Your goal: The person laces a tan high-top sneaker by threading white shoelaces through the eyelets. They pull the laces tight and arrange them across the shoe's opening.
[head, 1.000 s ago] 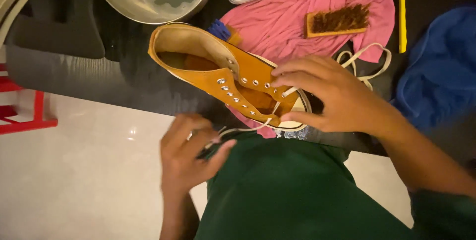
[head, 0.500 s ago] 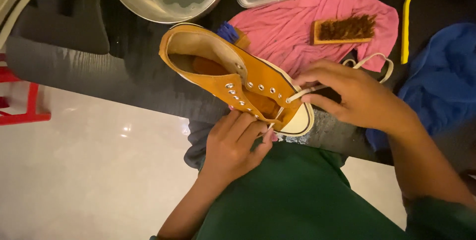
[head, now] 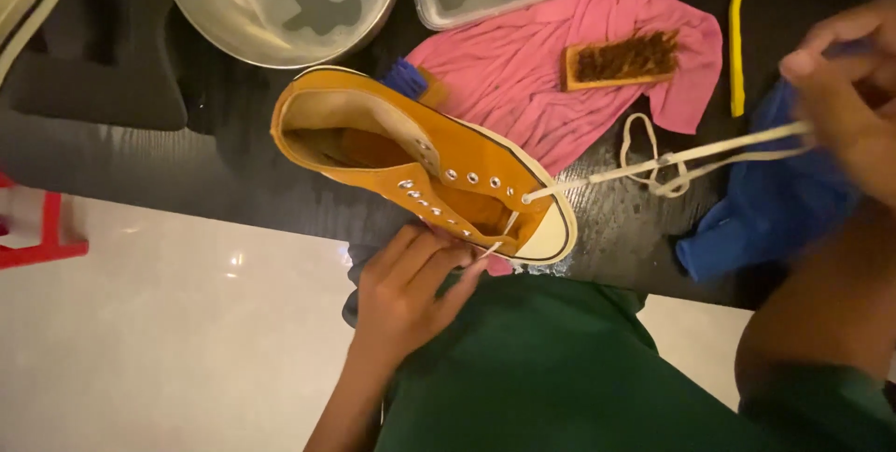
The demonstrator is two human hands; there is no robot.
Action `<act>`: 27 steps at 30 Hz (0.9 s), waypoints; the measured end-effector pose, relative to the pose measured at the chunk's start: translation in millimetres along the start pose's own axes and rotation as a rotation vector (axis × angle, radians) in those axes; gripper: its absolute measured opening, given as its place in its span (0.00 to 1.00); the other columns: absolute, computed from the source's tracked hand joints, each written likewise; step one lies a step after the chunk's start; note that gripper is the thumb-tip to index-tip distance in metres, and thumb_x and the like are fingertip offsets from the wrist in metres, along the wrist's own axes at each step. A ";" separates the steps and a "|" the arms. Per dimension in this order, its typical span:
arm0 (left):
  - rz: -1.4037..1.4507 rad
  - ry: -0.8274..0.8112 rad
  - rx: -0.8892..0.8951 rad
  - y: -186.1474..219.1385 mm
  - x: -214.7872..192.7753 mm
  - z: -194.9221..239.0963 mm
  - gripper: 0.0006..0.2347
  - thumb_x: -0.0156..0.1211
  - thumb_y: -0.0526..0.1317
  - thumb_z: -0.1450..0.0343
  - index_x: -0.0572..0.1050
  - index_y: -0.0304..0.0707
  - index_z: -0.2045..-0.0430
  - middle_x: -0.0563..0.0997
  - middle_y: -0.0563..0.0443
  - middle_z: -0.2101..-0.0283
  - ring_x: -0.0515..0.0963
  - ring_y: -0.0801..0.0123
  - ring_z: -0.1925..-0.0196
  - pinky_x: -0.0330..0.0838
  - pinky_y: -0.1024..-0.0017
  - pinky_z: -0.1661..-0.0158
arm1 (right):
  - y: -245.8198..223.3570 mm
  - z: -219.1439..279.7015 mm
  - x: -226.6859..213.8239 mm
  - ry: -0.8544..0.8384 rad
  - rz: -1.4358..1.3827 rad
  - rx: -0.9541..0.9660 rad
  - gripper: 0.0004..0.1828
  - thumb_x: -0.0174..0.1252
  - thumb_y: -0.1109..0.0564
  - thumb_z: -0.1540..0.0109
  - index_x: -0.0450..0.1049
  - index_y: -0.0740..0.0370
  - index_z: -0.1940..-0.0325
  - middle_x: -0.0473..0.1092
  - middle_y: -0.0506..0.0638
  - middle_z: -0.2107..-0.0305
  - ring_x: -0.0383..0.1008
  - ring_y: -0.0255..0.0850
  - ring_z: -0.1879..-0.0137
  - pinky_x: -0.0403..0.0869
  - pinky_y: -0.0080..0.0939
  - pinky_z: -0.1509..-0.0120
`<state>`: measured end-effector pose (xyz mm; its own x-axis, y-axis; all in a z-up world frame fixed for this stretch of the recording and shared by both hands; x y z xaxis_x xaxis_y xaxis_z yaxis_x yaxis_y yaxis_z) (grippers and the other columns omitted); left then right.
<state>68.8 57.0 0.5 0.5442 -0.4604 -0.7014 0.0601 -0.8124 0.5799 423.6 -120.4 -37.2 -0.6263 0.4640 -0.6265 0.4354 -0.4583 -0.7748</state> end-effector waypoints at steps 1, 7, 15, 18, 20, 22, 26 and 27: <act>-0.014 -0.034 0.007 -2.2 -0.1 4.6 0.10 0.76 0.38 0.32 0.78 0.32 0.71 0.80 0.48 0.66 0.78 0.60 0.65 0.76 0.70 0.63 | 1.7 -0.3 -2.1 -0.072 0.023 0.060 0.09 0.51 0.56 0.15 0.62 0.65 0.38 0.62 0.52 0.80 0.60 0.35 0.81 0.59 0.32 0.75; -0.012 0.184 -0.070 -25.3 -13.9 37.5 0.08 0.59 0.31 0.27 0.76 0.27 0.78 0.79 0.42 0.73 0.79 0.59 0.73 0.75 0.71 0.71 | -29.7 -4.1 43.1 -0.506 0.688 0.229 0.27 0.68 0.42 0.44 0.74 0.36 0.40 0.83 0.32 0.73 0.80 0.38 0.77 0.70 0.37 0.58; -0.152 0.129 -0.154 -57.0 6.9 82.4 0.12 0.63 0.32 0.28 0.73 0.36 0.84 0.73 0.51 0.80 0.68 0.68 0.82 0.58 0.73 0.80 | -59.1 4.0 84.5 -0.570 0.826 0.109 0.21 0.60 0.35 0.39 0.72 0.48 0.52 0.80 0.40 0.70 0.81 0.44 0.64 0.74 0.48 0.62; -0.237 0.137 -0.149 -59.1 23.1 98.1 0.11 0.64 0.34 0.28 0.75 0.39 0.84 0.74 0.54 0.80 0.68 0.69 0.82 0.59 0.73 0.80 | -58.8 8.4 83.2 -0.570 0.879 0.061 0.13 0.54 0.38 0.34 0.74 0.45 0.61 0.79 0.38 0.73 0.80 0.43 0.65 0.73 0.48 0.61; -0.260 0.144 -0.158 -67.5 29.7 107.6 0.11 0.63 0.35 0.27 0.77 0.39 0.84 0.75 0.54 0.80 0.71 0.69 0.81 0.61 0.73 0.79 | -55.8 8.4 83.4 -0.558 0.901 0.015 0.13 0.52 0.40 0.33 0.74 0.45 0.65 0.77 0.37 0.76 0.79 0.43 0.67 0.72 0.47 0.62; -0.251 0.100 -0.171 -80.0 41.6 117.4 0.09 0.62 0.36 0.27 0.79 0.38 0.80 0.79 0.52 0.76 0.75 0.66 0.77 0.65 0.70 0.78 | -58.2 7.8 81.4 -0.502 0.779 -0.133 0.10 0.60 0.41 0.40 0.76 0.45 0.67 0.79 0.38 0.74 0.79 0.41 0.69 0.74 0.46 0.62; -0.263 0.225 -0.093 -60.3 34.9 109.7 0.13 0.63 0.33 0.28 0.73 0.36 0.86 0.70 0.51 0.81 0.65 0.67 0.83 0.54 0.71 0.81 | -94.4 18.7 61.9 -0.333 0.164 -0.578 0.07 0.66 0.60 0.40 0.74 0.57 0.71 0.72 0.43 0.79 0.72 0.34 0.71 0.70 0.39 0.58; -0.263 0.203 -0.124 -61.4 36.0 109.7 0.12 0.61 0.34 0.27 0.74 0.38 0.85 0.72 0.52 0.80 0.67 0.67 0.82 0.55 0.71 0.80 | -101.5 25.4 52.6 -0.332 -0.108 -0.687 0.04 0.55 0.58 0.33 0.67 0.53 0.55 0.70 0.48 0.62 0.77 0.39 0.58 0.81 0.38 0.49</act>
<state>-7.1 51.1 -105.8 0.6512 -0.1505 -0.7438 0.3147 -0.8384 0.4451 330.0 -68.7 10.6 -0.8021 0.1774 -0.5703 0.5968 0.2003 -0.7770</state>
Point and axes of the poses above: each hand's wrist, its own z-axis away from the middle knuckle, its own x-axis out of the palm, y = z × x, the point moved 6 cm from there along -z, towards the middle knuckle
